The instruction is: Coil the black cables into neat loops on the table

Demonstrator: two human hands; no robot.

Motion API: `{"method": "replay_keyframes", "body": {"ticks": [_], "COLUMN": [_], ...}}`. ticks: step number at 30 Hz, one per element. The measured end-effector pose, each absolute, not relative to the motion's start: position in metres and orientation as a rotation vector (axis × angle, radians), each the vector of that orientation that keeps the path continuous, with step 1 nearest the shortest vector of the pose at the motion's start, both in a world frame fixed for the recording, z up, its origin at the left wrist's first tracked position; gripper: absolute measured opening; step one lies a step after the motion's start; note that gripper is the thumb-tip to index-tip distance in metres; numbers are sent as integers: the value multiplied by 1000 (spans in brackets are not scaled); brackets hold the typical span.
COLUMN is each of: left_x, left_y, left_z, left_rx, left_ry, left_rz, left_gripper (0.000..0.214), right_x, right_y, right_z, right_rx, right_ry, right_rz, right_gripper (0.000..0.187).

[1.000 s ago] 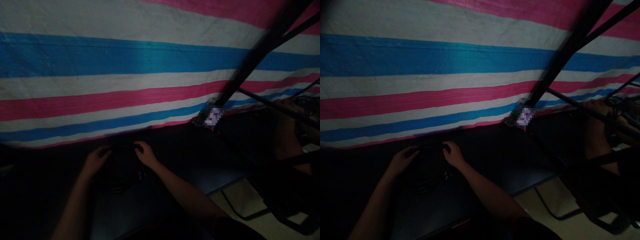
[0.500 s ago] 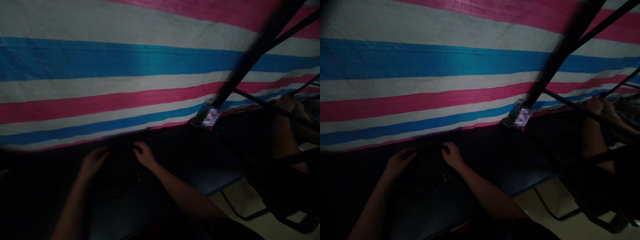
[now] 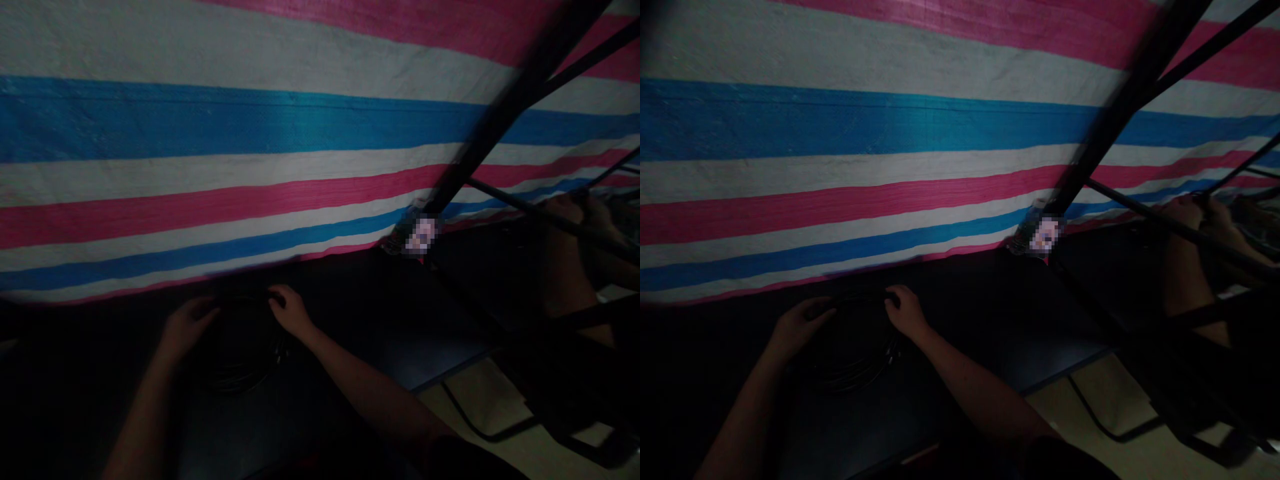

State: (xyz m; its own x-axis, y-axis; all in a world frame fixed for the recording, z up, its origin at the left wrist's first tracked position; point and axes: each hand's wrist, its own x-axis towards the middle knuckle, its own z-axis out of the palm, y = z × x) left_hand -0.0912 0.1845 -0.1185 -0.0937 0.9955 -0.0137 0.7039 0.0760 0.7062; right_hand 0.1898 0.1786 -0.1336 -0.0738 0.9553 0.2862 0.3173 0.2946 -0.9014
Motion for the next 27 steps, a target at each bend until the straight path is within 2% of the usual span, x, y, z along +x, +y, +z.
{"method": "replay_keyframes", "body": {"ticks": [13,22,27], "left_x": [-87,-87,-86], "left_y": [182,180,174], "left_z": [-113,-106,-95], "left_rx": [1680,1743,1752], "left_ry": [1865,1885,1913], "left_rz": [753,870,1009], "left_gripper": [51,43,41], "right_x": [189,189,188], "right_y": [178,178,177], "right_z": [-136,-136,-136], "right_rx": [-1198,-1190,-1159], "right_ry": [-1583,-1598,-1632], "right_rz": [805,778,754], "right_gripper": [34,35,26]}}
